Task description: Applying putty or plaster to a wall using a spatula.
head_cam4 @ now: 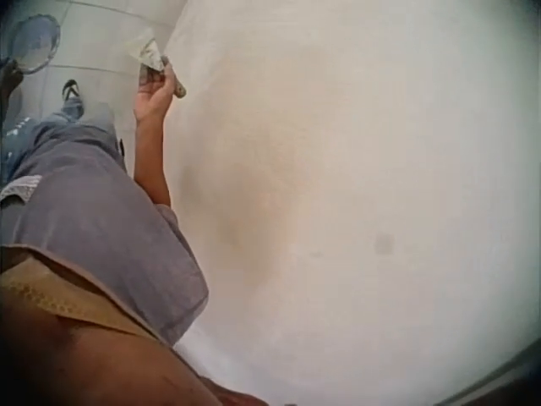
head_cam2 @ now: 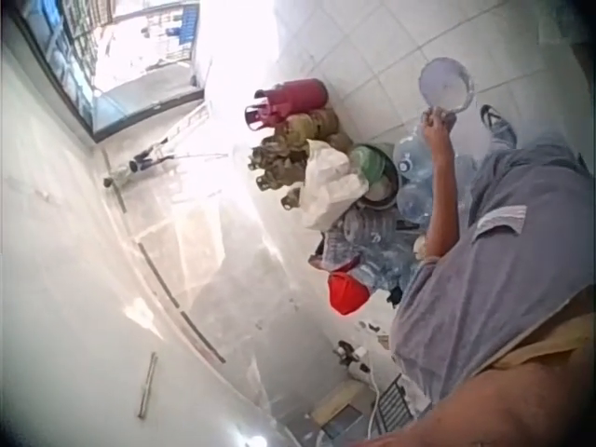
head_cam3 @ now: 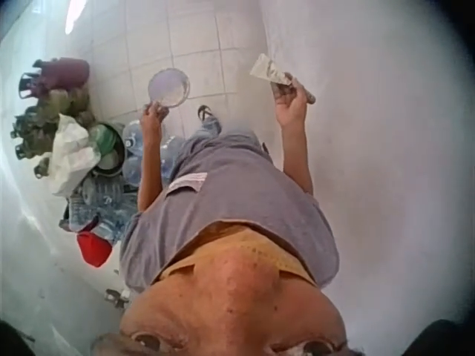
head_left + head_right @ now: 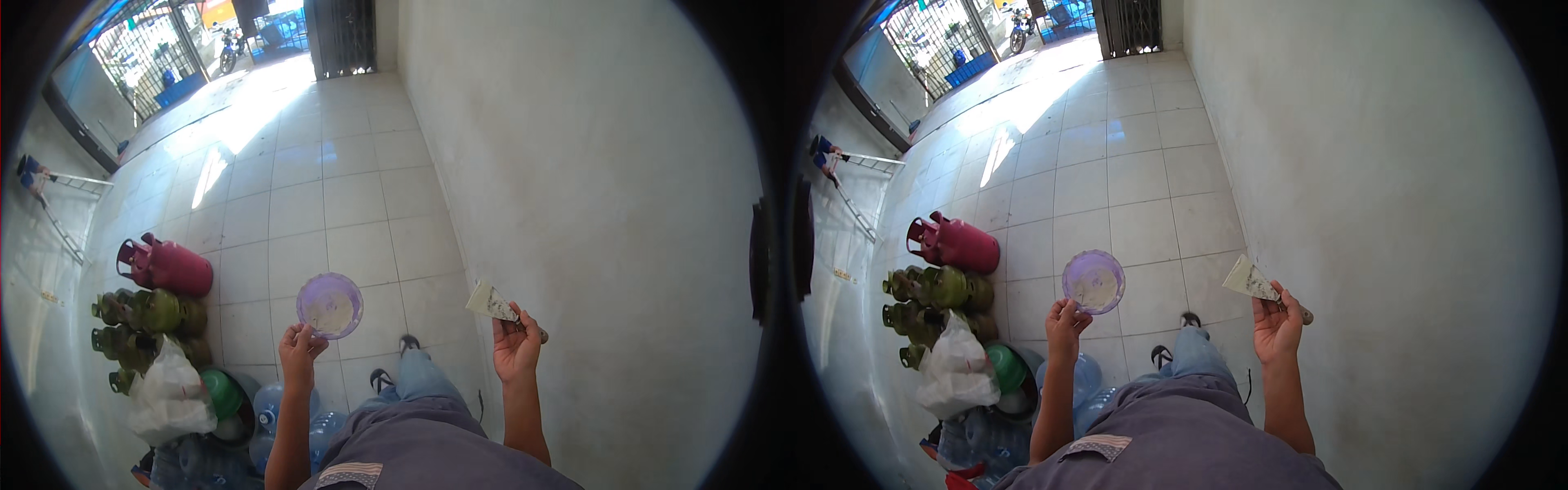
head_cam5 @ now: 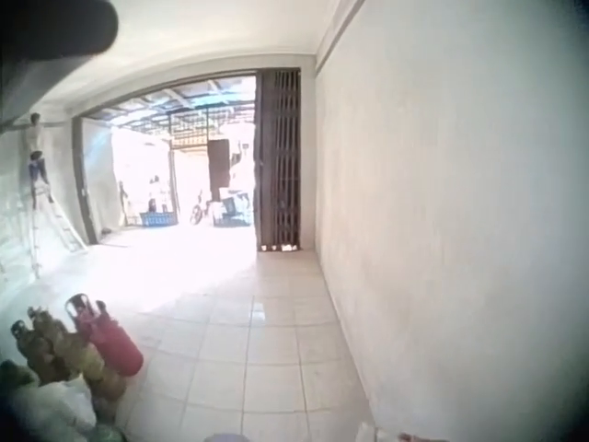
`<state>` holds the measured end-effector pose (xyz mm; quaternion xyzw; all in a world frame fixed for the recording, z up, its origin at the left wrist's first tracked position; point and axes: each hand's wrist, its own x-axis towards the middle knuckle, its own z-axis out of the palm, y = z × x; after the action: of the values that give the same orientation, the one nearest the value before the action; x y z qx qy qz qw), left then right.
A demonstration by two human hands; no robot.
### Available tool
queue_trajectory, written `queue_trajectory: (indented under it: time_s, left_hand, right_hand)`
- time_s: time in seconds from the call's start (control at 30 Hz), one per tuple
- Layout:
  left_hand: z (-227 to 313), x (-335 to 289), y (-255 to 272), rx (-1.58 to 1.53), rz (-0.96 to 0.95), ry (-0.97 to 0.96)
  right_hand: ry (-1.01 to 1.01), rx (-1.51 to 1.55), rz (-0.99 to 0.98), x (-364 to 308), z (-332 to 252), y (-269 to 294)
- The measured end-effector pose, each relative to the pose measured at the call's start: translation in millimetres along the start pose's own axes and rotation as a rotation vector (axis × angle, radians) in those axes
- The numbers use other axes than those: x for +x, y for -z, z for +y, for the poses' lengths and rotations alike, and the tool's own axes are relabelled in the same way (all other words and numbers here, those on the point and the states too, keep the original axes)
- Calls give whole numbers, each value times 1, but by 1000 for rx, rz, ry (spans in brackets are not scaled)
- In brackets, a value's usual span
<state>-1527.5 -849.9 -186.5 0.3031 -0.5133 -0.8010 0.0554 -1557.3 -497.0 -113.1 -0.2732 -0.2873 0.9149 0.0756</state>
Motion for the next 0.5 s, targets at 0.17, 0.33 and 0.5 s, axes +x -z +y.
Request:
queue_trajectory:
  time_s: [0.17, 0.33, 0.5]
  left_hand:
    - [36, 81, -50, -6, -13, -10]
    - [56, 140, -69, 17, 85, 42]
    - [88, 191, -88, -64, 250, 28]
  right_hand:
    - [70, 53, 70, 84, 22, -46]
    - [-30, 66, 20, 181, 44, -119]
    - [-165, -33, -115, 266, 70, -217]
